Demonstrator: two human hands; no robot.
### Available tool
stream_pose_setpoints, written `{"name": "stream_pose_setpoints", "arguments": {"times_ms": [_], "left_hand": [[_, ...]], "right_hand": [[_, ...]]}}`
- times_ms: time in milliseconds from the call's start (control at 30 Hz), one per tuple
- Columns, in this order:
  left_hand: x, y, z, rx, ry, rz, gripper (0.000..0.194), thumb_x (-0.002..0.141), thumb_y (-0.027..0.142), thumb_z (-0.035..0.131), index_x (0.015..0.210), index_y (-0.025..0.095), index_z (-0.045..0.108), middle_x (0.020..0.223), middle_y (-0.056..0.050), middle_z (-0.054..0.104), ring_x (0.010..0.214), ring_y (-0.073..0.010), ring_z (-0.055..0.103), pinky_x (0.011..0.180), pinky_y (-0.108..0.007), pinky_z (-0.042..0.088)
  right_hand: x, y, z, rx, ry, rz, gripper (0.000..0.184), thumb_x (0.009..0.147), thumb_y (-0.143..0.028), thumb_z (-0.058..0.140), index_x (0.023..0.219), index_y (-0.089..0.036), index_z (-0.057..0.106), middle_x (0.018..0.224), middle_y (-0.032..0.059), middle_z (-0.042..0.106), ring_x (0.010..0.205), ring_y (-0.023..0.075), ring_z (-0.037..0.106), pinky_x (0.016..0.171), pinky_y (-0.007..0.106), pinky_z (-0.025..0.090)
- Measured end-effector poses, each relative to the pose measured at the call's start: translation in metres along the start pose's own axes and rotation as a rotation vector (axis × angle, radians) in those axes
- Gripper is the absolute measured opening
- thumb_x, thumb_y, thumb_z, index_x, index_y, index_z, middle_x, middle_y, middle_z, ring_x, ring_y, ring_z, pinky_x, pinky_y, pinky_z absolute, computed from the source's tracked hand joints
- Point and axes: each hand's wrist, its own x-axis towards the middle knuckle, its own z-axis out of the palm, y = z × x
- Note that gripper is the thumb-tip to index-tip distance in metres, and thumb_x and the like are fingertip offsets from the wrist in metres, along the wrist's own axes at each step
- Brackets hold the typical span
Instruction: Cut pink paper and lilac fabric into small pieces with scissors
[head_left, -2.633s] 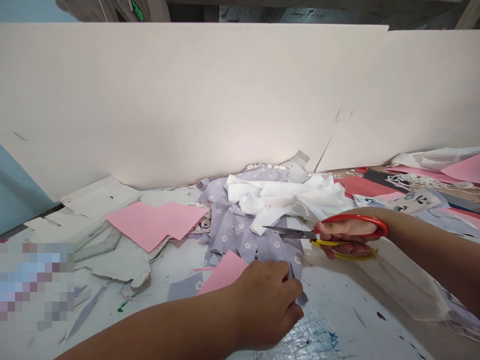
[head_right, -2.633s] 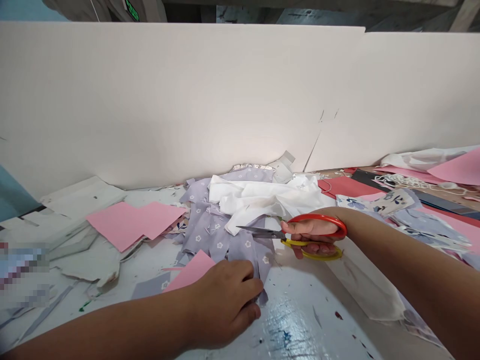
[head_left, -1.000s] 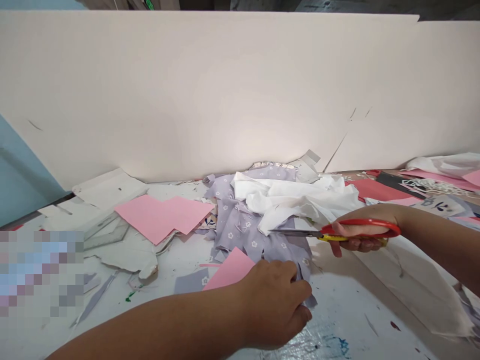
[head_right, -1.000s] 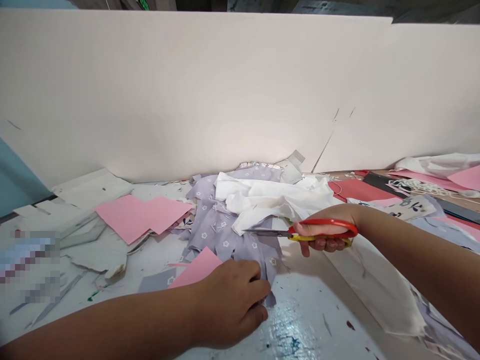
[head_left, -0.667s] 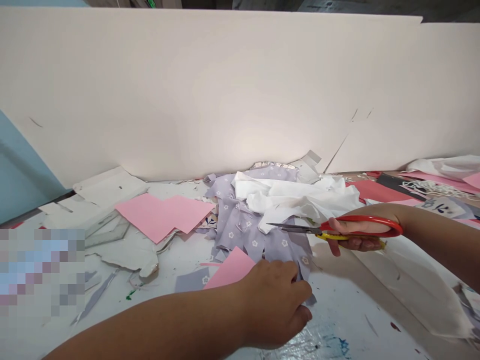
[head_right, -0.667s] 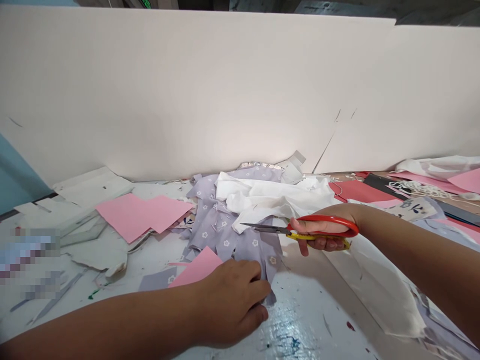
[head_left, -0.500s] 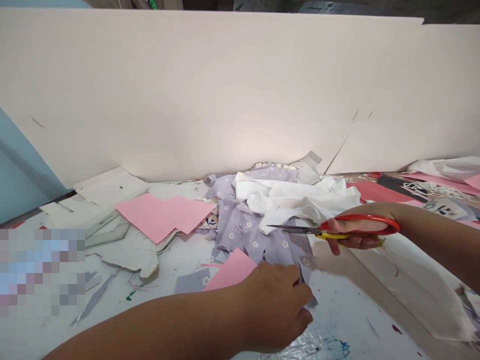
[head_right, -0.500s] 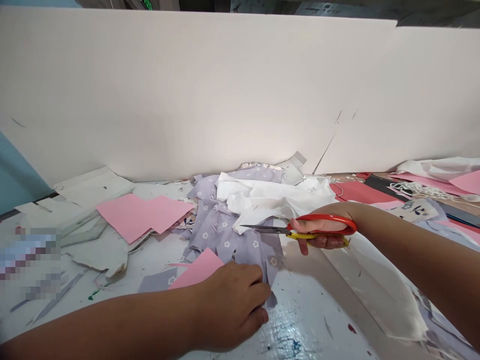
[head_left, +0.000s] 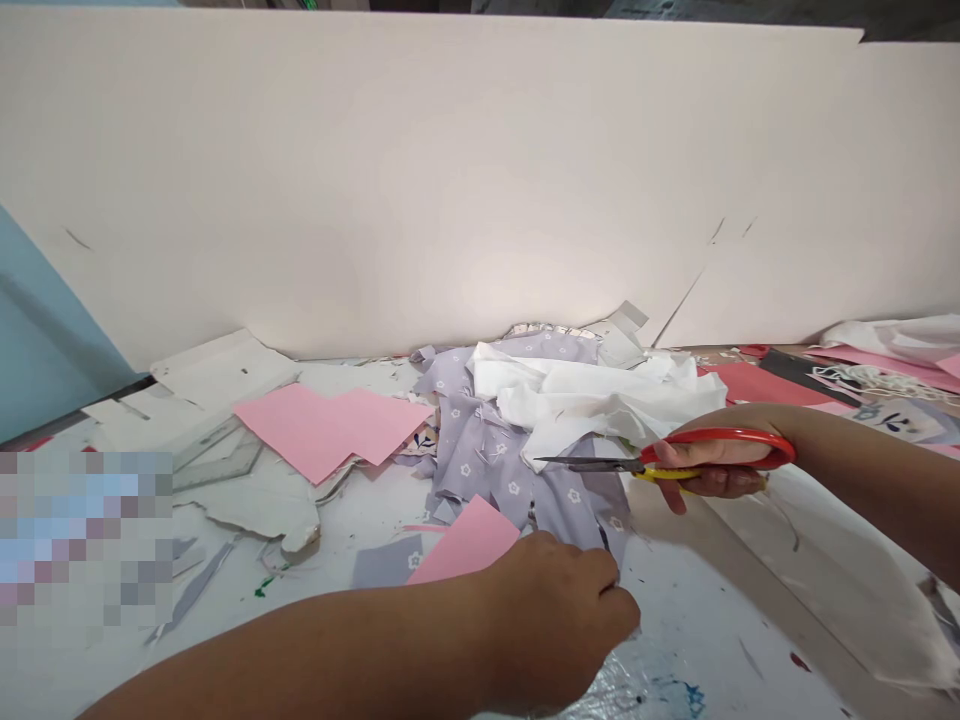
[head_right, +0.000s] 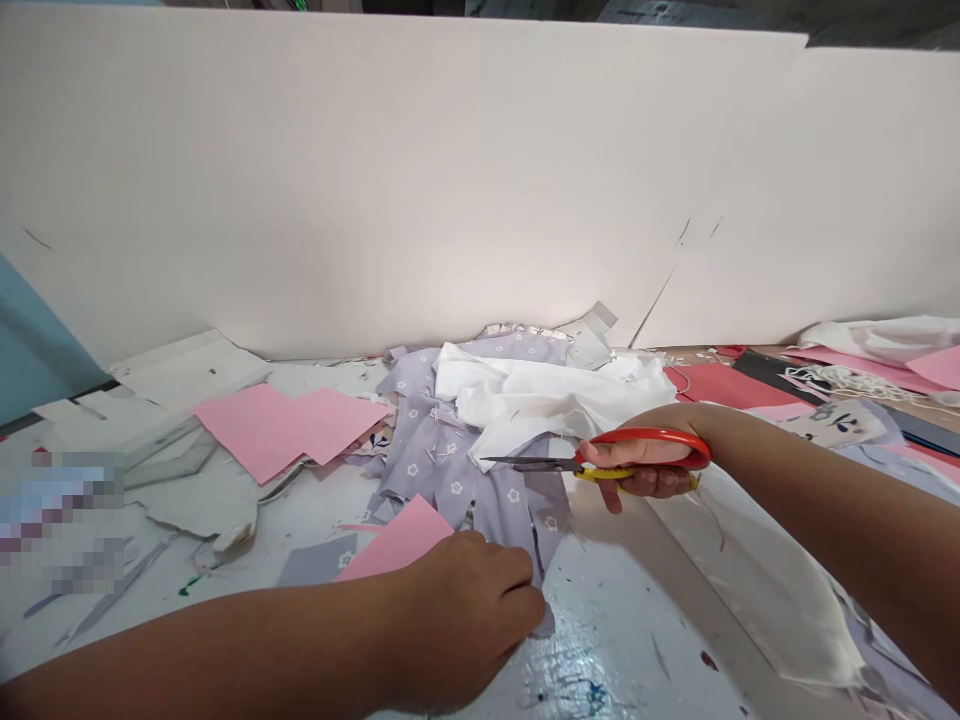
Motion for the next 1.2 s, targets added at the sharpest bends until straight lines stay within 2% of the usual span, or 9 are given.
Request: {"name": "stream_pose_setpoints", "arguments": {"times_ms": [167,367,500,633,833,1200], "left_hand": [[-0.002,0.002,-0.001,0.022,0.049,0.047,0.008,0.075,0.018,0.039,0.081,0.017,0.045,0.075,-0.002,0.045,0.057,-0.0122,0.043,0.048,-0.028,0.028],[-0.003,0.001,-0.003,0.020,0.052,0.071,0.009,0.075,0.019,0.039,0.081,0.017,0.045,0.076,-0.002,0.045,0.059,-0.0118,0.042,0.050,-0.028,0.028],[-0.003,0.000,-0.002,0.019,0.053,0.080,0.009,0.075,0.019,0.039,0.081,0.017,0.045,0.076,-0.001,0.045,0.058,-0.0114,0.042,0.050,-0.028,0.028],[-0.003,0.000,-0.002,0.018,0.047,0.079,0.009,0.075,0.019,0.039,0.081,0.017,0.045,0.076,-0.001,0.045,0.058,-0.0114,0.042,0.050,-0.028,0.029],[-0.004,0.000,0.000,0.026,0.070,0.095,0.012,0.075,0.019,0.040,0.085,0.017,0.046,0.077,-0.002,0.045,0.060,-0.0125,0.043,0.051,-0.028,0.030],[-0.003,0.000,0.000,0.035,0.076,0.107,0.010,0.075,0.020,0.041,0.082,0.017,0.046,0.075,-0.001,0.045,0.057,-0.0120,0.042,0.050,-0.028,0.029]], "right_hand": [[0.002,0.003,-0.001,0.023,-0.016,-0.004,0.081,0.054,-0.081,0.032,0.086,-0.011,0.057,0.049,-0.0083,0.026,0.037,0.0023,0.021,0.034,0.017,0.015],[0.005,0.004,-0.003,-0.056,-0.015,-0.028,0.076,0.056,-0.080,0.031,0.079,-0.012,0.057,0.046,-0.0085,0.027,0.035,0.0026,0.024,0.033,0.017,0.016],[0.003,0.002,-0.002,-0.033,-0.023,-0.029,0.074,0.056,-0.079,0.033,0.077,-0.012,0.056,0.046,-0.0088,0.027,0.034,0.0019,0.022,0.033,0.017,0.015],[0.004,0.003,-0.002,-0.032,-0.013,-0.039,0.073,0.057,-0.078,0.034,0.078,-0.012,0.057,0.046,-0.0089,0.027,0.035,0.0023,0.022,0.033,0.018,0.015],[0.011,0.007,-0.009,-0.002,-0.063,-0.026,0.072,0.059,-0.076,0.036,0.081,-0.011,0.057,0.044,-0.0100,0.024,0.035,0.0024,0.020,0.033,0.017,0.014],[0.004,0.001,-0.006,-0.067,0.002,-0.002,0.071,0.062,-0.075,0.032,0.073,-0.011,0.059,0.042,-0.0093,0.025,0.032,0.0024,0.023,0.032,0.017,0.016]]}}
